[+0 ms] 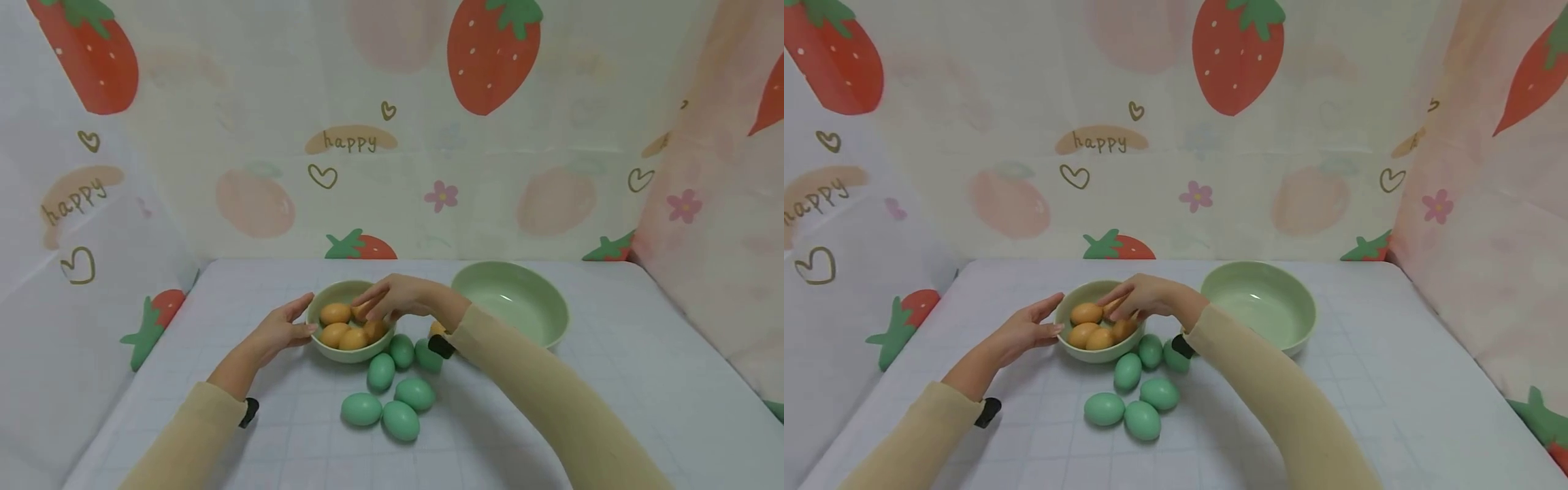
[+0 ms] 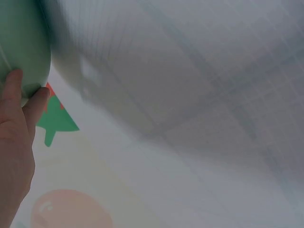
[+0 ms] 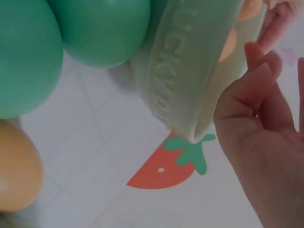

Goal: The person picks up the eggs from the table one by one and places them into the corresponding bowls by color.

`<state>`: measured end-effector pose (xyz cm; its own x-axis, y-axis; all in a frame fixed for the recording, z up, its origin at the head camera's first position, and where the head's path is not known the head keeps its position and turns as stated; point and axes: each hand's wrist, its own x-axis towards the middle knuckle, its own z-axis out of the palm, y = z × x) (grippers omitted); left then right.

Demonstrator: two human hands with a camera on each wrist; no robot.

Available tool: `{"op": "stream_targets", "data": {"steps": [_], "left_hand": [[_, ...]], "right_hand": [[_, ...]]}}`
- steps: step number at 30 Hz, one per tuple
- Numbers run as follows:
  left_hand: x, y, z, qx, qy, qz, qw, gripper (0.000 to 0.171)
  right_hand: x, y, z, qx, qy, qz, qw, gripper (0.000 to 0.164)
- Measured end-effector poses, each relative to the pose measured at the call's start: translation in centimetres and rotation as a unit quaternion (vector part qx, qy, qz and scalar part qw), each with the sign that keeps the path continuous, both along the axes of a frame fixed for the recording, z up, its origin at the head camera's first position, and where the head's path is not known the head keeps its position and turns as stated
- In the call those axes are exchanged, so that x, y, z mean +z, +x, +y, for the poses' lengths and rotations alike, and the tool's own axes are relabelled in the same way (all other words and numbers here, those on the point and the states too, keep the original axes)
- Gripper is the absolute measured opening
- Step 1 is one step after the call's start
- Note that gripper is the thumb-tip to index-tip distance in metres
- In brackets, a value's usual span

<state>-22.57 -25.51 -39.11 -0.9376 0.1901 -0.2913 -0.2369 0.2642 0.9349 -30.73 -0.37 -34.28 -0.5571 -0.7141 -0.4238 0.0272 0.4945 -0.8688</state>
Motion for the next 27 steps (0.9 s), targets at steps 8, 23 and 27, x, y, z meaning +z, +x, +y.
{"op": "stream_targets", "data": {"steps": [8, 23, 27], "left_hand": [[-0.1, -0.2, 0.0, -0.001, -0.007, 0.003, 1.0, 0.077], [-0.6, 0.4, 0.1, 0.001, -0.014, 0.012, 0.9998, 0.075], [-0.5, 0.6, 0.4, 0.001, -0.01, 0.013, 0.9999, 0.075]], "right_hand": [[1.0, 1.1, 3.1, -0.077, -0.031, 0.025, 0.996, 0.047], [-0.1, 4.5, 7.6, -0.206, -0.045, 0.055, 0.976, 0.048], [-0.9, 5.0, 8.4, -0.22, -0.04, 0.071, 0.972, 0.05]]}}
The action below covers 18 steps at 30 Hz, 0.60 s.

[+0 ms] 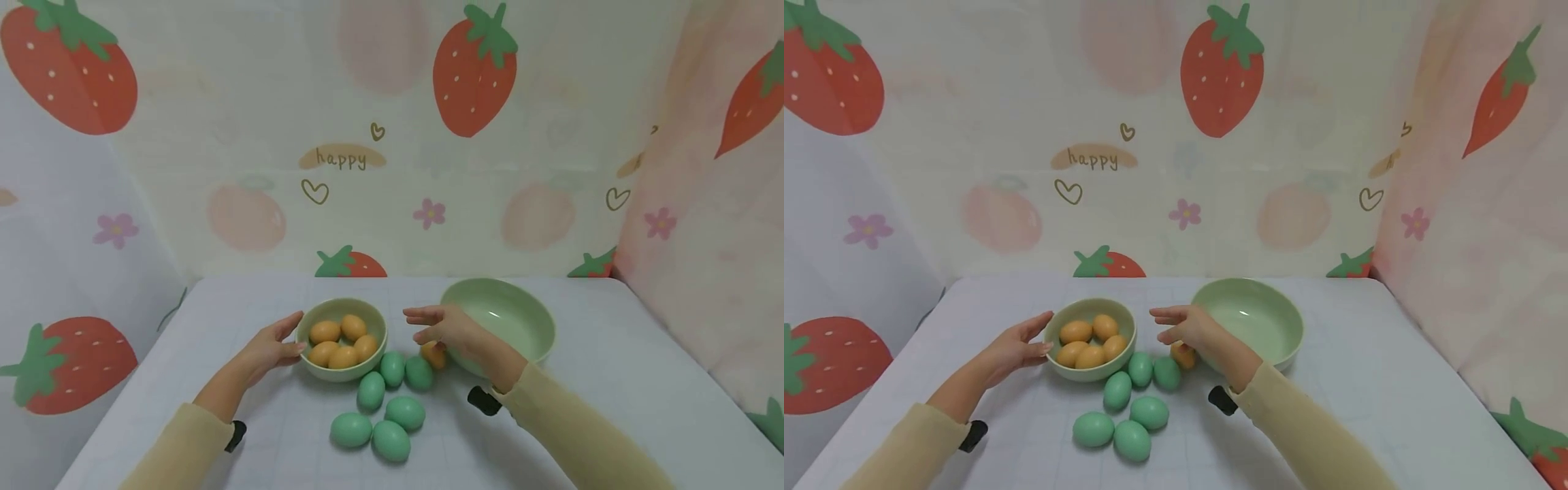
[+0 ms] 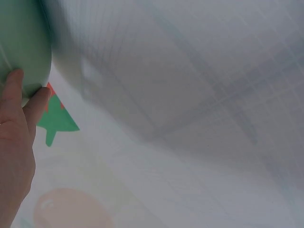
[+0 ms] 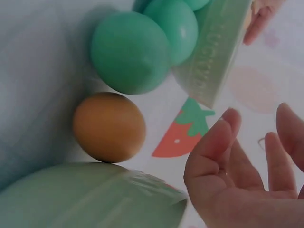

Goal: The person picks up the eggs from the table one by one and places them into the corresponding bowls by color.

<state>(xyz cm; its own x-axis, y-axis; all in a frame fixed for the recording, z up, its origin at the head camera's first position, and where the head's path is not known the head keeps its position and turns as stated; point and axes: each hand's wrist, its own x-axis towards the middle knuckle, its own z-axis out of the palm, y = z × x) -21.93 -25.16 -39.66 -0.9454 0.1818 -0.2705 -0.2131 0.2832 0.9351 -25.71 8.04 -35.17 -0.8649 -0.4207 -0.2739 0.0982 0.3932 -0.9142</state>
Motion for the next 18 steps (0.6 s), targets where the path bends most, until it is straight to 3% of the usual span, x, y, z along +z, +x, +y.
{"op": "stream_targets", "data": {"steps": [11, 18], "left_hand": [[-0.4, -0.3, -0.2, -0.005, -0.007, 0.008, 0.9999, 0.074], [-0.4, -0.7, -0.4, -0.01, -0.011, 0.003, 0.9999, 0.075]], "right_hand": [[-2.0, 1.4, 0.5, -0.043, -0.037, 0.002, 0.998, 0.055], [-3.8, 2.2, 0.3, -0.039, 0.013, 0.045, 0.998, 0.06]]}}
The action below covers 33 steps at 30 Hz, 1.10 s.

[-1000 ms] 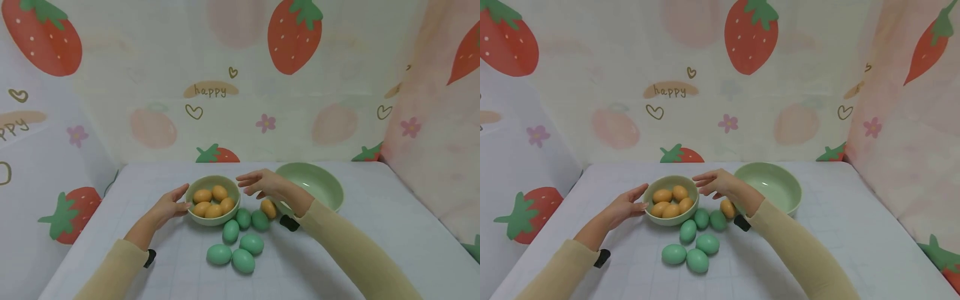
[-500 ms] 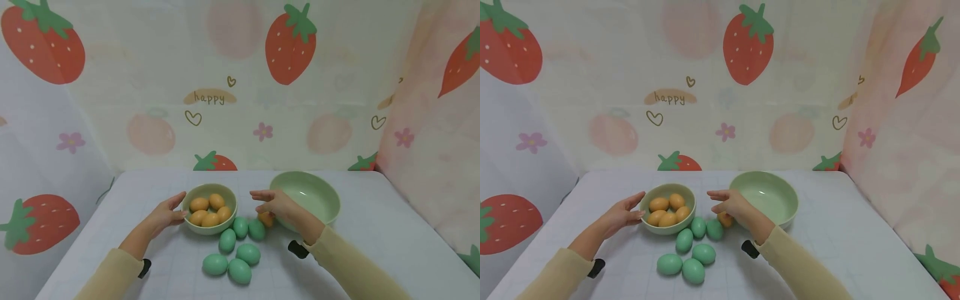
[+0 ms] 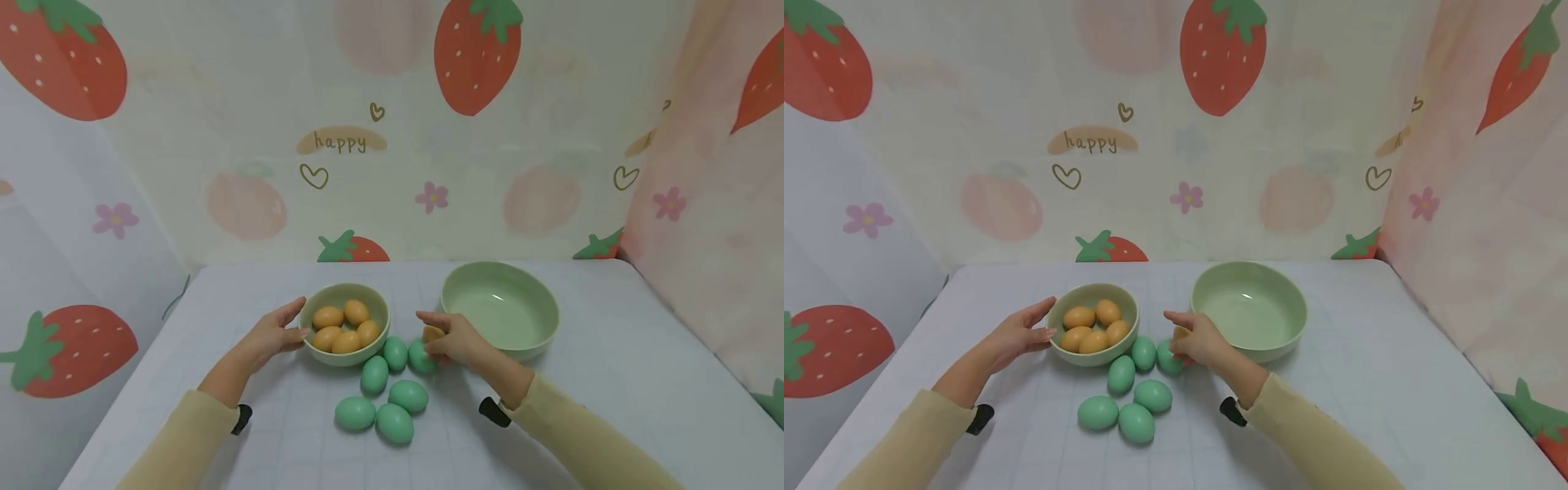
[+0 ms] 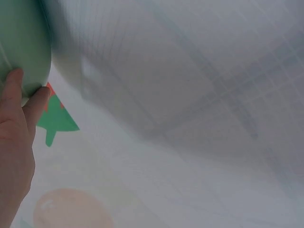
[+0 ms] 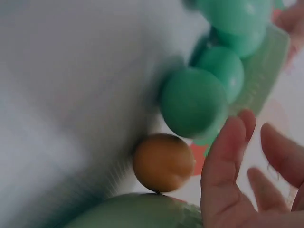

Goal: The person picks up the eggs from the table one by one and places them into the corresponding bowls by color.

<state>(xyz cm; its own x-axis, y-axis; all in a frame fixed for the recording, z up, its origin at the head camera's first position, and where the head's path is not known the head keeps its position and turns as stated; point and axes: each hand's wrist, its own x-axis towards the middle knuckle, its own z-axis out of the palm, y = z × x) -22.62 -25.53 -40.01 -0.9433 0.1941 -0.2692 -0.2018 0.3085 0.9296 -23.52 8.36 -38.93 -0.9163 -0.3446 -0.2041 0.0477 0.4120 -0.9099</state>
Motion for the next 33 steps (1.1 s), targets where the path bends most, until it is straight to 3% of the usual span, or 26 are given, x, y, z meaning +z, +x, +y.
{"op": "stream_targets", "data": {"steps": [7, 12, 17, 20, 27, 33], "left_hand": [[0.8, -0.4, -0.1, 0.003, -0.001, -0.001, 1.0, 0.076], [0.8, -0.6, -0.3, 0.007, 0.0, -0.001, 1.0, 0.075], [0.5, -0.4, -0.5, 0.008, 0.002, -0.001, 1.0, 0.075], [0.3, 0.0, -0.4, 0.008, 0.006, -0.005, 0.9999, 0.075], [-0.5, 0.5, 0.0, 0.012, 0.008, -0.011, 0.9998, 0.075], [0.1, 0.1, 0.0, 0.008, 0.005, -0.002, 1.0, 0.075]], "right_hand": [[-0.8, 0.1, -0.8, -0.032, 0.088, 0.071, 0.993, 0.071], [-1.2, 0.1, -1.2, -0.015, 0.184, 0.15, 0.971, 0.073], [-1.9, 0.2, -1.6, -0.013, 0.255, 0.189, 0.948, 0.07], [-2.6, 0.3, -1.8, -0.021, 0.265, 0.208, 0.942, 0.069], [-3.4, 0.7, -2.2, -0.033, 0.241, 0.212, 0.946, 0.071], [-3.1, -0.2, -2.8, -0.027, 0.295, 0.229, 0.927, 0.061]]}}
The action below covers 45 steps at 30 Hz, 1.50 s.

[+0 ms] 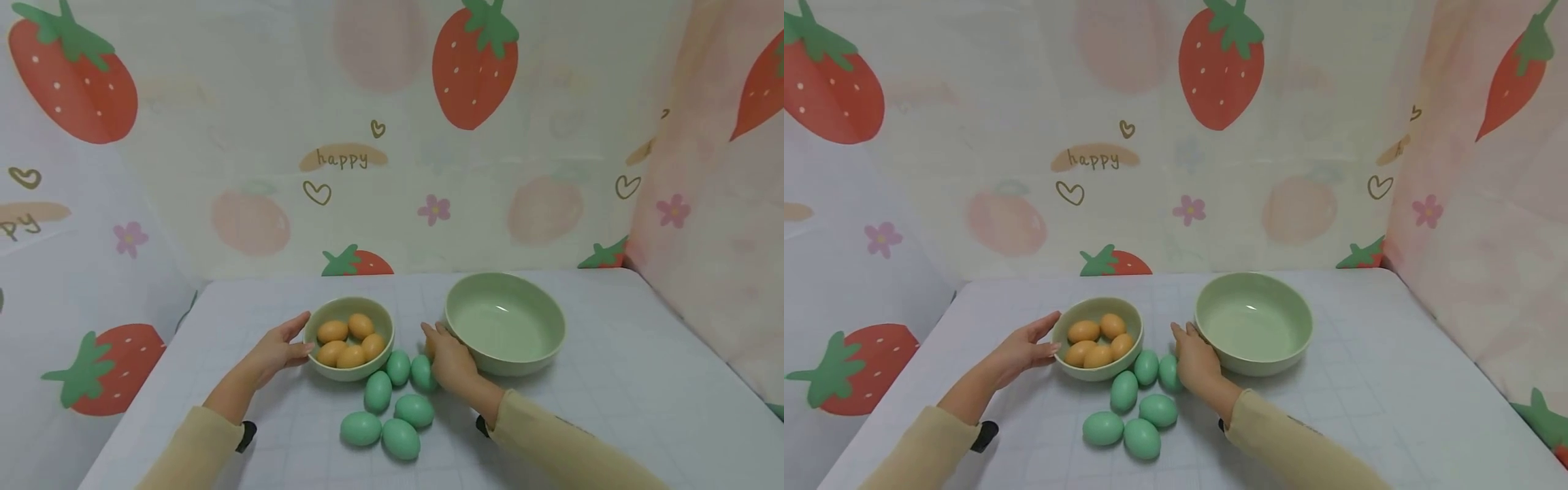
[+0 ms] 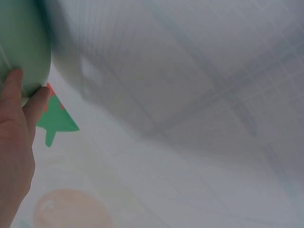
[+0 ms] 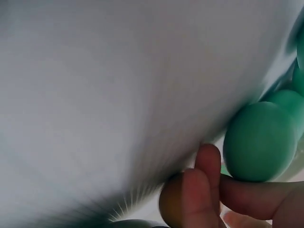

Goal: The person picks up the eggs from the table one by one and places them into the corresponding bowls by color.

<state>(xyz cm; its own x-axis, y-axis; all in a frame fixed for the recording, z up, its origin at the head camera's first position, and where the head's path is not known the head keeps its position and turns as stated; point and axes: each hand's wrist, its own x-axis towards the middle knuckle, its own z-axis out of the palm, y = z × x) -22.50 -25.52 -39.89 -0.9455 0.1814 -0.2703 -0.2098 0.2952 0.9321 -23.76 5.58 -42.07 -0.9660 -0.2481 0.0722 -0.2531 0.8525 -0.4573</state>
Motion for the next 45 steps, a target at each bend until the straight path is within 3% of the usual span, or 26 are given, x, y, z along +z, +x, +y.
{"op": "stream_targets", "data": {"steps": [5, 13, 20, 23, 26, 29, 33, 45], "left_hand": [[0.1, -0.1, -0.1, -0.003, -0.002, -0.002, 1.0, 0.075], [0.2, -0.4, -0.2, -0.007, 0.0, -0.003, 1.0, 0.074], [0.4, -0.7, 0.1, 0.0, 0.001, -0.003, 1.0, 0.075], [0.5, -0.6, 0.1, 0.004, 0.001, -0.009, 0.9999, 0.075], [0.4, -0.5, 0.1, 0.007, 0.0, -0.015, 0.9999, 0.075], [0.5, -0.3, 0.0, 0.006, -0.002, -0.017, 0.9998, 0.074], [0.7, -0.3, -0.1, 0.006, -0.002, -0.012, 0.9999, 0.074], [0.5, -0.3, -0.1, 0.009, 0.003, -0.014, 0.9999, 0.076]], "right_hand": [[-0.2, -0.3, -0.4, 0.008, 0.022, 0.018, 1.0, 0.046], [0.3, -0.2, -0.3, -0.001, -0.002, 0.011, 1.0, 0.054], [2.3, -0.1, -0.2, 0.007, 0.004, 0.065, 0.998, 0.053], [3.3, -0.1, -0.1, 0.011, -0.031, 0.063, 0.997, 0.052], [4.2, 0.0, -0.1, 0.006, -0.083, 0.033, 0.996, 0.051], [5.0, -0.2, 0.0, -0.011, -0.165, -0.025, 0.986, 0.052], [5.7, -0.7, 0.0, -0.025, -0.271, -0.094, 0.958, 0.055], [6.4, -1.5, -0.2, -0.009, -0.387, -0.201, 0.9, 0.055]]}}
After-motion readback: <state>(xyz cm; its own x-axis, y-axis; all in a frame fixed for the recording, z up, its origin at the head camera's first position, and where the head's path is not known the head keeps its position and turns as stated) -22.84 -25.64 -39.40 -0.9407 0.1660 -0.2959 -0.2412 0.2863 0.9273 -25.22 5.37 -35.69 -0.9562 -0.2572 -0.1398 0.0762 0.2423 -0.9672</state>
